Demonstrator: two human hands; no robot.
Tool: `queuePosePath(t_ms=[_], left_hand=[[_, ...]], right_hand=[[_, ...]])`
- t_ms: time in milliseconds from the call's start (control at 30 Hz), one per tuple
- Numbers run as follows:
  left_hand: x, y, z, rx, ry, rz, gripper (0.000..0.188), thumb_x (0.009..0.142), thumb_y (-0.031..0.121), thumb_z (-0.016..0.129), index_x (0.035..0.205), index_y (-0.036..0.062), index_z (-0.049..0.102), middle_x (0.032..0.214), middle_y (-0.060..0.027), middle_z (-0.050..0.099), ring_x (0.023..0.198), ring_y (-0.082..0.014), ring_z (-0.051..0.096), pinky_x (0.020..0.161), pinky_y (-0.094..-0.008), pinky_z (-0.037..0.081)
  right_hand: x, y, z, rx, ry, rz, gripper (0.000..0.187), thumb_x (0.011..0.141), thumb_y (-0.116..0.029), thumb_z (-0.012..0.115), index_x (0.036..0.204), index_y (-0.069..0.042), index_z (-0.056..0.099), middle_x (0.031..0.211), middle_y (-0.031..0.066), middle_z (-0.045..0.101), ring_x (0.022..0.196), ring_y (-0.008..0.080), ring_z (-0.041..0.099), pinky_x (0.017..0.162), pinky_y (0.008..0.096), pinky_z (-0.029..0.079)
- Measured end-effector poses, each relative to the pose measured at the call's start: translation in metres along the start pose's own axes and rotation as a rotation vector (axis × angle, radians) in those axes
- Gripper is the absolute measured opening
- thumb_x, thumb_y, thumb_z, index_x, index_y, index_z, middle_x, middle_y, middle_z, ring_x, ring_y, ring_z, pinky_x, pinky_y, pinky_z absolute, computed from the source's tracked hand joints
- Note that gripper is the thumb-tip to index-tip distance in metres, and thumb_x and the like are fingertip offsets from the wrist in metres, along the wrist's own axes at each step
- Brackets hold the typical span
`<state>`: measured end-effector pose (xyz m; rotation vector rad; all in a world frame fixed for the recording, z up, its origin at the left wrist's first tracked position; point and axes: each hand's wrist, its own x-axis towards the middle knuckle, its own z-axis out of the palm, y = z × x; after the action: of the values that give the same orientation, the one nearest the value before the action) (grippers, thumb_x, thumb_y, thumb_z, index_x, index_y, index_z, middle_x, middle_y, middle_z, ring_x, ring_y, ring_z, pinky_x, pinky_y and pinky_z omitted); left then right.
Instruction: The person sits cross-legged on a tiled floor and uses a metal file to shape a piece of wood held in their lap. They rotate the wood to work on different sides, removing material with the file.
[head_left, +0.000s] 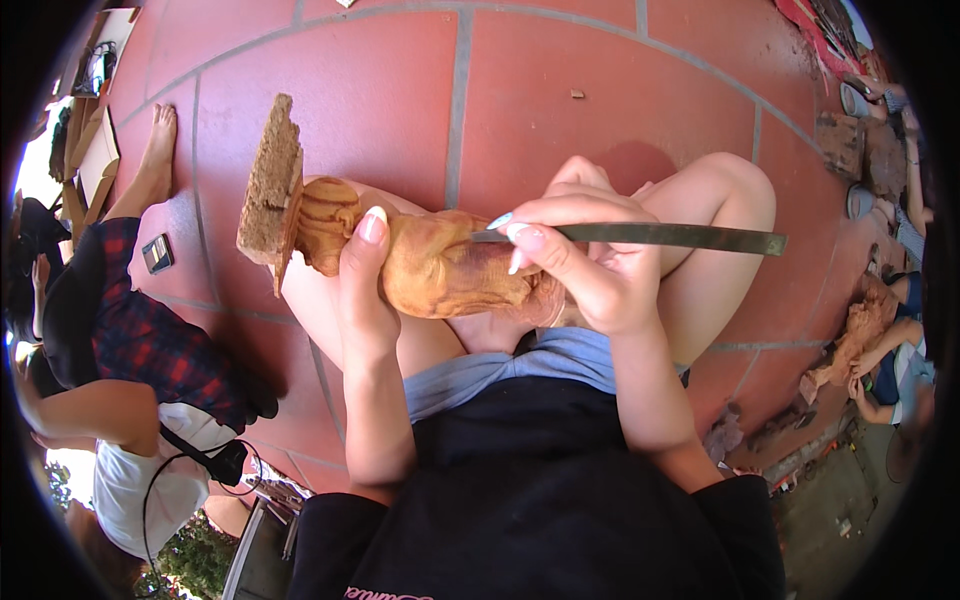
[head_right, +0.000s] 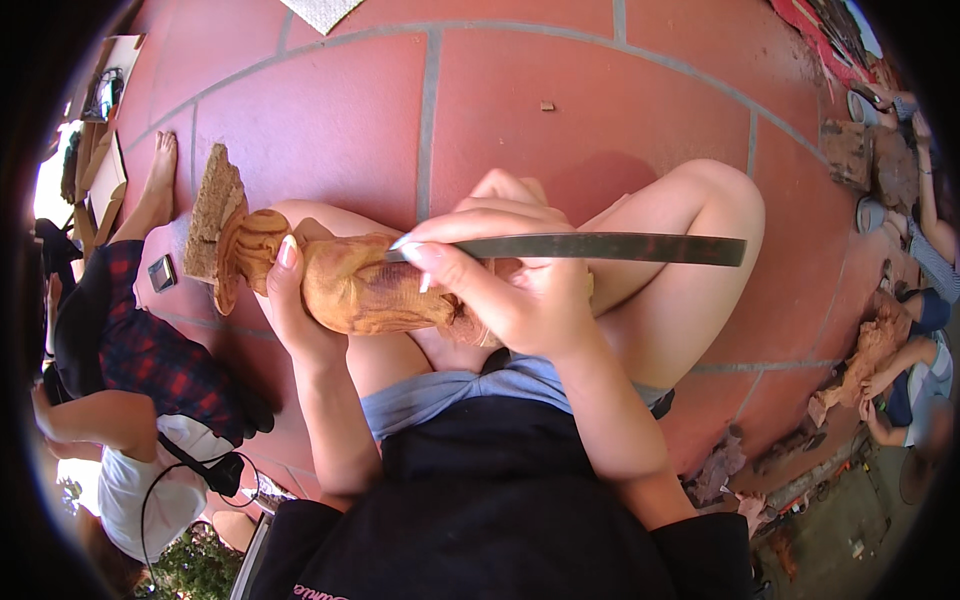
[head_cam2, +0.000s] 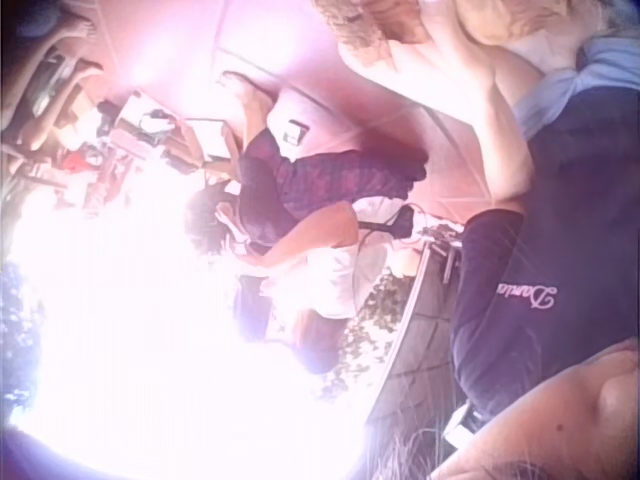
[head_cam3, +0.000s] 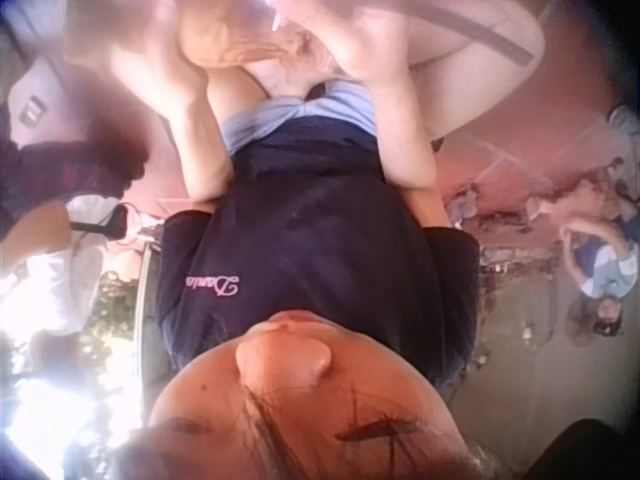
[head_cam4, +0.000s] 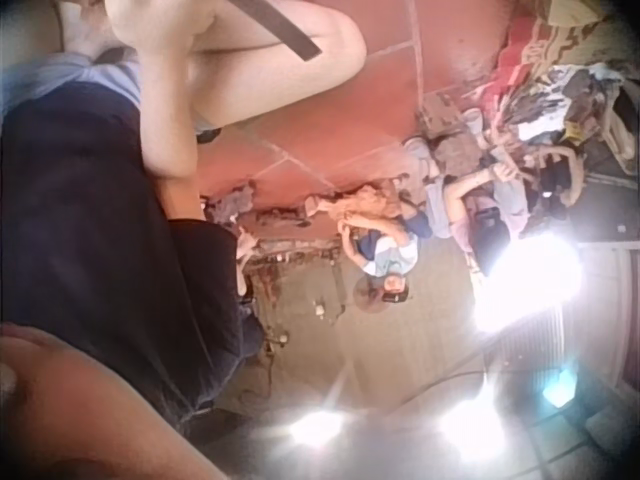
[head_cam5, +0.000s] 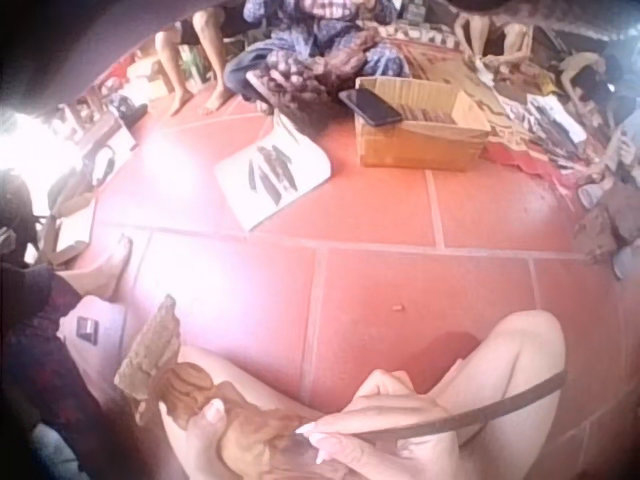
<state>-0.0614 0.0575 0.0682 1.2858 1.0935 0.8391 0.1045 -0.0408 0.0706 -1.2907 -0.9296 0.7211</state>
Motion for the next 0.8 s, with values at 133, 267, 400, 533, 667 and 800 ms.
queuePosePath(t_ms=[133, 267, 400, 533, 667, 800], left_hand=[[-0.002, 0.006, 0.001, -0.033, -0.054, -0.064, 0.029, 0.086, 0.029, 0.052, 0.084, 0.0005, 0.050, 0.072, -0.0079, 0.052, 0.066, -0.0141, 0.052, 0.062, -0.0269, 0.043], [-0.008, 0.009, 0.007, -0.101, -0.091, -0.118, 0.036, 0.086, 0.035, 0.049, 0.079, -0.0006, 0.050, 0.071, -0.0082, 0.051, 0.064, -0.0150, 0.052, 0.063, -0.0272, 0.042], [-0.010, -0.002, 0.001, -0.077, -0.163, -0.048, 0.046, 0.085, 0.043, 0.047, 0.078, -0.0025, 0.050, 0.075, -0.0107, 0.052, 0.069, -0.0165, 0.052, 0.065, -0.0285, 0.042], [-0.016, -0.006, 0.002, -0.189, -0.155, -0.028, 0.047, 0.079, 0.039, 0.057, 0.079, -0.0077, 0.053, 0.072, -0.0147, 0.057, 0.066, -0.0182, 0.056, 0.062, -0.0286, 0.046], [-0.016, -0.008, -0.003, -0.254, -0.162, -0.057, 0.046, 0.074, 0.036, 0.063, 0.081, -0.0090, 0.054, 0.072, -0.0169, 0.059, 0.064, -0.0200, 0.059, 0.062, -0.0296, 0.050], [-0.017, -0.008, -0.004, -0.272, -0.174, -0.036, 0.048, 0.072, 0.036, 0.063, 0.083, -0.0094, 0.053, 0.074, -0.0186, 0.059, 0.066, -0.0219, 0.060, 0.064, -0.0313, 0.052]], right_hand=[[-0.003, -0.005, 0.001, 0.097, 0.018, 0.085, 0.005, 0.080, -0.006, 0.068, 0.083, -0.003, 0.071, 0.064, 0.0013, 0.067, 0.064, 0.0101, 0.049, 0.065, 0.0268, 0.037], [-0.001, -0.004, 0.005, 0.054, -0.022, 0.027, 0.006, 0.081, -0.007, 0.067, 0.084, -0.002, 0.070, 0.063, 0.0012, 0.066, 0.063, 0.0092, 0.050, 0.062, 0.0259, 0.038], [-0.015, -0.004, -0.004, 0.192, 0.045, 0.213, 0.006, 0.083, -0.004, 0.065, 0.085, 0.001, 0.069, 0.065, 0.0040, 0.063, 0.060, 0.0094, 0.056, 0.058, 0.0241, 0.041], [-0.014, -0.006, -0.001, 0.063, -0.026, 0.067, 0.005, 0.082, -0.003, 0.066, 0.084, 0.000, 0.069, 0.065, 0.0032, 0.063, 0.058, 0.0089, 0.054, 0.055, 0.0234, 0.040], [-0.019, -0.002, -0.007, 0.088, 0.014, 0.153, 0.005, 0.081, -0.004, 0.067, 0.084, -0.002, 0.070, 0.061, 0.0017, 0.063, 0.062, 0.0090, 0.052, 0.062, 0.0257, 0.038], [-0.020, -0.013, -0.005, 0.144, 0.037, 0.180, 0.005, 0.081, -0.006, 0.067, 0.083, -0.003, 0.069, 0.060, -0.0006, 0.064, 0.065, 0.0085, 0.050, 0.070, 0.0274, 0.036]])
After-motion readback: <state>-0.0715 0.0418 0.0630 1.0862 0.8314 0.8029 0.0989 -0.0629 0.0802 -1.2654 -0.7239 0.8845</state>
